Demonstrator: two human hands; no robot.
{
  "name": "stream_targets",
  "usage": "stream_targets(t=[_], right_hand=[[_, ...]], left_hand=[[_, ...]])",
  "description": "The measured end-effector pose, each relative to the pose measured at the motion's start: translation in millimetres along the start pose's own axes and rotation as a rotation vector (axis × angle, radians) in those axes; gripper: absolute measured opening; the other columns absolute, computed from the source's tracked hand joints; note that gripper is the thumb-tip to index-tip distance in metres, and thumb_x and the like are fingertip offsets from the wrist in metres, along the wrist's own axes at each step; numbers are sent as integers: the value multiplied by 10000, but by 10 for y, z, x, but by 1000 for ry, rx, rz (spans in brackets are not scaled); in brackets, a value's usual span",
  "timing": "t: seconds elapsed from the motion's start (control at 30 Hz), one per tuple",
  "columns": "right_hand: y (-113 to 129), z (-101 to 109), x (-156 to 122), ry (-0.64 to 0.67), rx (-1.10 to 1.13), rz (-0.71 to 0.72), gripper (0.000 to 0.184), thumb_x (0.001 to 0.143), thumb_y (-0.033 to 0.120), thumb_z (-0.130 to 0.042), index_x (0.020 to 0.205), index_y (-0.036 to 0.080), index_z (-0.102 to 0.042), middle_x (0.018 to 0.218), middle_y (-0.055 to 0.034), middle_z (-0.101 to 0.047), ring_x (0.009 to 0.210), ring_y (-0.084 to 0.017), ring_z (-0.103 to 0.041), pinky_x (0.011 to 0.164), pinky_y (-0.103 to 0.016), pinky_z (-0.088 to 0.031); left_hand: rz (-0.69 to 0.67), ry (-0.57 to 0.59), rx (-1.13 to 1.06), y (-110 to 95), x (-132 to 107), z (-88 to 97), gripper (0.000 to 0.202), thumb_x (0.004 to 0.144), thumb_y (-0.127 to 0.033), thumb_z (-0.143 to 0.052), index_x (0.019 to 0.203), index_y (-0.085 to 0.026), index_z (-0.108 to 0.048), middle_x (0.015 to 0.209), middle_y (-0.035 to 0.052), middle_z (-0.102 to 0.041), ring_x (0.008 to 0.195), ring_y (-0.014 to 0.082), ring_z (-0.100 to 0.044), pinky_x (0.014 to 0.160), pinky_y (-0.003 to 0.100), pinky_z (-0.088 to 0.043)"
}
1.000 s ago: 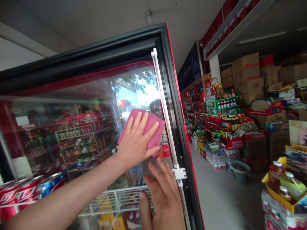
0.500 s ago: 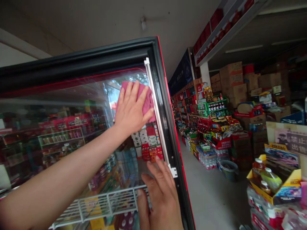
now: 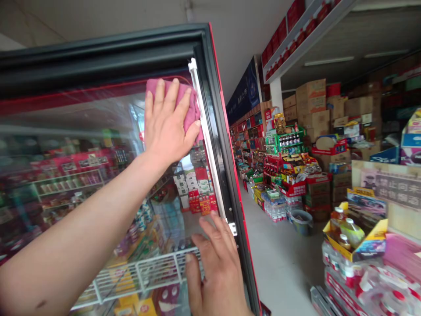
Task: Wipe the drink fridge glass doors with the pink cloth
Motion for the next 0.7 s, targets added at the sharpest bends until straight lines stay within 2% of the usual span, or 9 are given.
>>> stream_targets(t=[0.13,0.27,0.37,0.53,0.6,0.7], right_hand=[[22,-37,-50,11,17,-1,293,1011,187,-650,1297,224,-702,1479,-138,-734,1575,-367,-555,1193,-634,-593],[71,-70,-77,19,36,-4,286,1011,188,-653,1290,217,-707,1457,-141,-746,1570,-361,-561,1191,-619,-604],[107,-86,-97,2,45,-5,294,1011,191,-654,1297,222,-713,1447,-136,-753,1551,-357,-583,1177,-612,-616],[147,-90,-135,1,38,-9,309,1002,198,-651,1302,225,-721,1459,-132,-753,1526,-366,-609,1183,-631,-603],[160,-75,-147,8,33,-9,307,1005,196,-651,1303,224,-715,1465,-133,-749,1532,-363,-602,1183,-632,-601],[175,-29,-160,16,26,-6,313,1013,188,-644,1320,222,-699,1484,-134,-737,1559,-353,-573,1201,-627,-589]], left_hand=[[-72,38,63,-197,-501,-16,832,1045,-559,-527,1760,-180,-335,1886,133,-207,1764,417,-104,1432,656,-59],[-91,122,105,-422,-1068,-162,918,1036,-581,-579,1773,-131,-268,1877,203,-172,1749,474,-106,1410,724,-99],[-116,177,128,-553,-1398,-279,991,1020,-601,-618,1773,-86,-232,1865,241,-132,1737,499,-123,1399,748,-134],[-242,227,147,-575,-1644,-285,1158,955,-821,-579,1775,-84,-225,1838,263,-185,1732,482,-186,1397,741,-186],[-329,254,174,-504,-1677,-226,1118,970,-817,-558,1768,-91,-265,1838,248,-205,1730,465,-215,1397,716,-223],[-532,303,181,-346,-1730,-136,1000,981,-732,-635,1748,-153,-357,1849,174,-252,1729,405,-268,1401,628,-287]])
Point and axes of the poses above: each hand's wrist, its own x-axis towards the middle knuckle, its own z-axis out of the back of the hand, y = z × x, the point moved 1 cm from there along x, towards the middle knuckle
